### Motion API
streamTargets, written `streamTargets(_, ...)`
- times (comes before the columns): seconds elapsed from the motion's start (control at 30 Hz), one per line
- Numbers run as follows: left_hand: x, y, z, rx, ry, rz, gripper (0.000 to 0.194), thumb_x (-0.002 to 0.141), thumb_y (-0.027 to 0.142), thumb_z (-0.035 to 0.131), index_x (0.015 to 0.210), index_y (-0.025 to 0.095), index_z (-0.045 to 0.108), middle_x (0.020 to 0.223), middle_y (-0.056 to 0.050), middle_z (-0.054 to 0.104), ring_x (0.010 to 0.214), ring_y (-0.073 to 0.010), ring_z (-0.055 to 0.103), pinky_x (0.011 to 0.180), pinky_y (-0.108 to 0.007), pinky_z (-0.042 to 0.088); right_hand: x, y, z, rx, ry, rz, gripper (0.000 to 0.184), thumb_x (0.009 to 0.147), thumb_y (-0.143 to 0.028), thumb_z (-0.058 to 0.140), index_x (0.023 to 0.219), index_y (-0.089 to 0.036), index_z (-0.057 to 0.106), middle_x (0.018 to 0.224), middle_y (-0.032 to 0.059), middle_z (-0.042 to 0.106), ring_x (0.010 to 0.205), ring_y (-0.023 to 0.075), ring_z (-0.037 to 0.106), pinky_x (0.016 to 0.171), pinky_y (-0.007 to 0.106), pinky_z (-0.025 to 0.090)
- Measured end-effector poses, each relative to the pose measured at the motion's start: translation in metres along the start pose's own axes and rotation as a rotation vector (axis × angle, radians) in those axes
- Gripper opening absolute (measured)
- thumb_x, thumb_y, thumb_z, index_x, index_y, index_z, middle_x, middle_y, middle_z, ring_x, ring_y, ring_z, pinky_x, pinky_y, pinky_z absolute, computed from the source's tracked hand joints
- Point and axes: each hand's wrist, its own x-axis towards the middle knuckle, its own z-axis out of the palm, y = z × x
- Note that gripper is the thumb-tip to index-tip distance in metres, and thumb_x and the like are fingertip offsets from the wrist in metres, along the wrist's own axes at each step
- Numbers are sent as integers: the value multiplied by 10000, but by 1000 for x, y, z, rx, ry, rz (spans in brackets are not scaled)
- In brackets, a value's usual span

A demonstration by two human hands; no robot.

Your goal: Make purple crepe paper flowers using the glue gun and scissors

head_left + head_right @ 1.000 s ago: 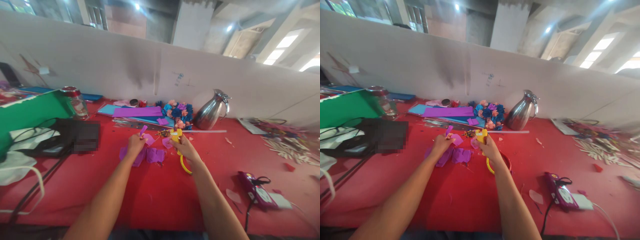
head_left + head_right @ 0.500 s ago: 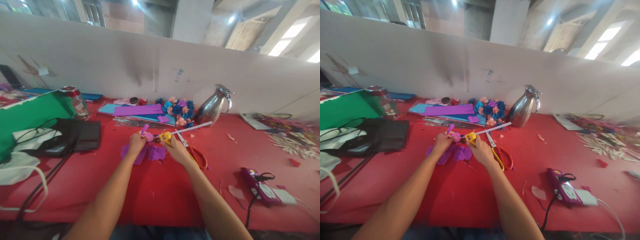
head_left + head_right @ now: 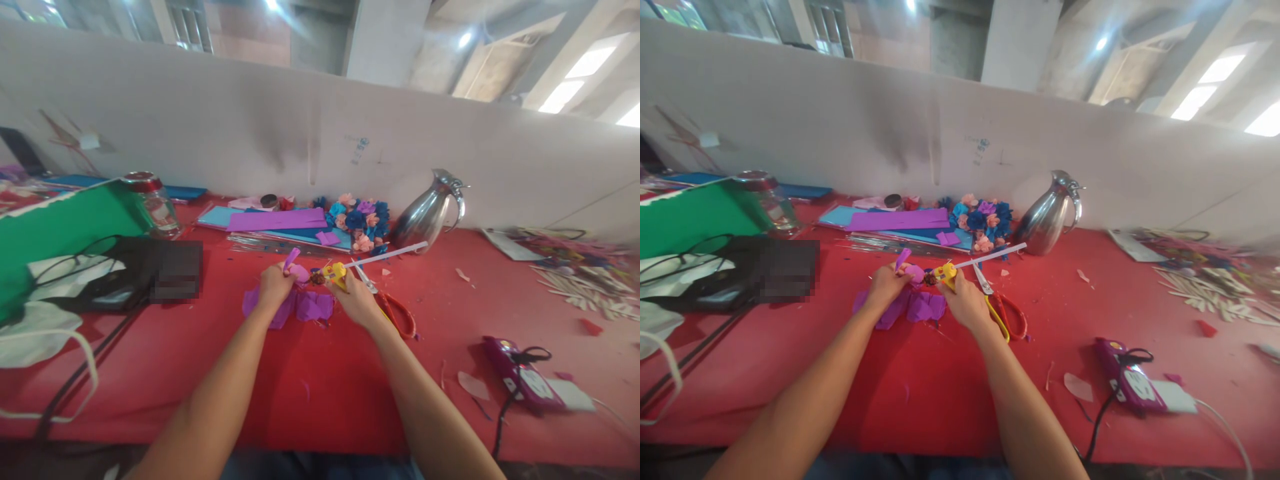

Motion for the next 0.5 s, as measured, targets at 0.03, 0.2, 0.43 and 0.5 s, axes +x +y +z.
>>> streamTargets(0.03, 0, 1, 0, 4, -4, 1, 179, 722, 245, 591, 859, 171, 680, 755, -66, 694, 744, -207, 631, 642, -259, 385, 0, 0, 0, -12, 0, 6, 479, 891, -482, 445, 1247, -161, 454, 1005, 130, 678, 956, 270, 630, 721, 298, 397)
streamTargets(0.2, 0, 2, -1, 22, -22, 5, 196, 738, 264, 592, 886, 172, 679, 783, -55, 704, 766, -196, 635, 663, -248, 393, 0, -2, -2, -67, -3, 25, 469, 899, -498, 410, 1229, -166, 443, 1032, 141, 673, 973, 287, 628, 716, 309, 403)
streamTargets(0.43, 2, -1, 1, 39, -25, -4, 184, 743, 267, 590, 874, 170, 678, 786, -70, 702, 773, -214, 642, 654, -259, 391, 0, -2, -1, -68, 31, 37, 392, 889, -499, 424, 1109, -180, 482, 999, 146, 671, 942, 280, 631, 703, 308, 407)
streamTargets(0.5, 3, -4, 3, 32, -13, 4, 184, 735, 264, 599, 878, 182, 682, 780, -62, 703, 774, -211, 644, 657, -257, 395, 2, 1, 2, -20, 57, 38, 369, 873, -492, 455, 1073, -186, 499, 976, 135, 673, 918, 268, 632, 700, 306, 410)
